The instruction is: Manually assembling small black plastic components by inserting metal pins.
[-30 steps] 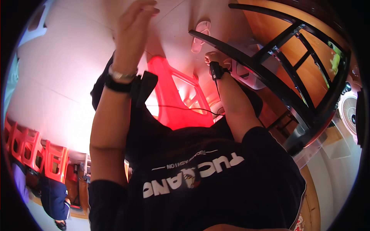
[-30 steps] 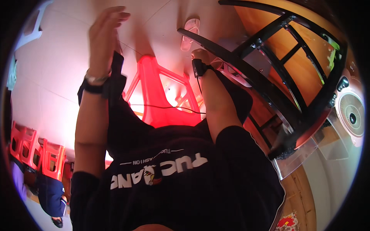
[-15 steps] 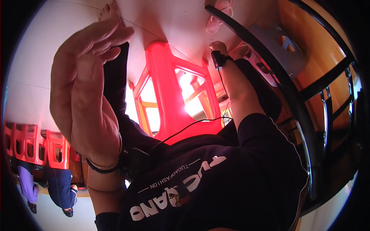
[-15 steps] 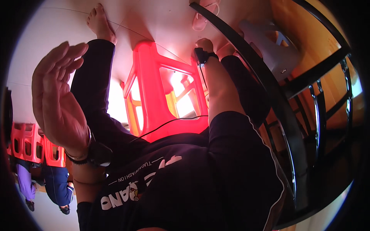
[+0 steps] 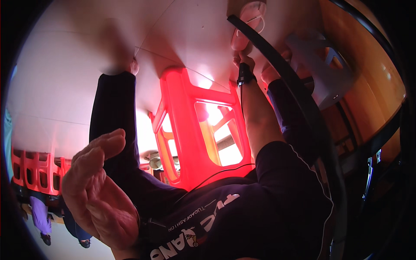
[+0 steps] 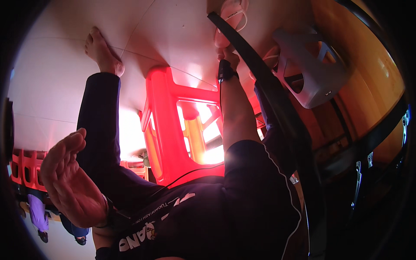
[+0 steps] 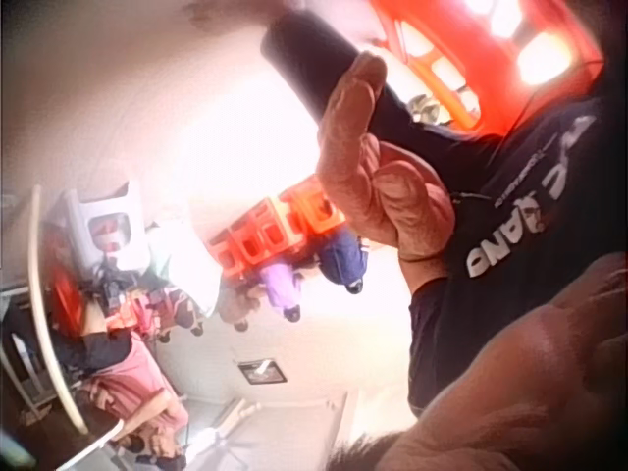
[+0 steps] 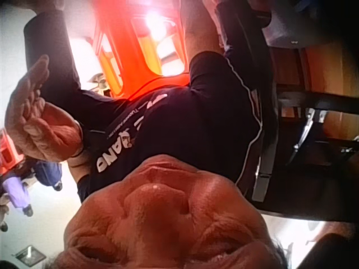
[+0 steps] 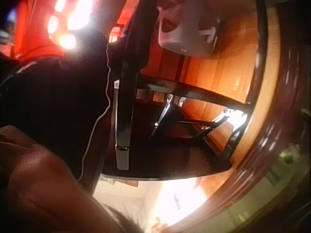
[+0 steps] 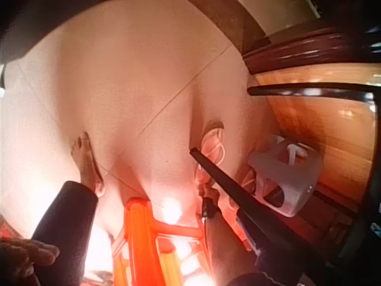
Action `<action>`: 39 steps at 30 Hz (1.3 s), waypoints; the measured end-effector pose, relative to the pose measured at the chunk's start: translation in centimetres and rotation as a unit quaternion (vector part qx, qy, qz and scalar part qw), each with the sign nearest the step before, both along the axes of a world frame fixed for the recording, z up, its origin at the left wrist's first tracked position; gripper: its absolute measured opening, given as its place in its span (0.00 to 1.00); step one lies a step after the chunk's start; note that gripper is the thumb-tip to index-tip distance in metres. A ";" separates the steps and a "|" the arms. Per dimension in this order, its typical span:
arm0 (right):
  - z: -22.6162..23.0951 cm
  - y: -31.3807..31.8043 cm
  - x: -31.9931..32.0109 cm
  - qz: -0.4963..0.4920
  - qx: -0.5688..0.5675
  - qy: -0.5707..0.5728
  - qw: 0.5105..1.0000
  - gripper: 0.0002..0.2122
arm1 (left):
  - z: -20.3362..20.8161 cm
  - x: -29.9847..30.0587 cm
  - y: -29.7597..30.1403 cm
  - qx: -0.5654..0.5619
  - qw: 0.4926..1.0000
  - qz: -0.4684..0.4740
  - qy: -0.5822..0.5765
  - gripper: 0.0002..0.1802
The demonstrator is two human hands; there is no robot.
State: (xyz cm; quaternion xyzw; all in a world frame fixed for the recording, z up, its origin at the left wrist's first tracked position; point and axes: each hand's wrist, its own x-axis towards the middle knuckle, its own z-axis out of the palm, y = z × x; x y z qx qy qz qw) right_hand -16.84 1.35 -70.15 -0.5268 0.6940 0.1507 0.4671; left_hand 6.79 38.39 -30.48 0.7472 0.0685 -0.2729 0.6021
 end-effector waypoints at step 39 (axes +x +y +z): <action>-0.5 0.8 6.9 0.382 -0.067 -0.237 0.891 0.08 | 1.0 -0.1 -2.0 0.053 0.996 0.049 0.043 0.27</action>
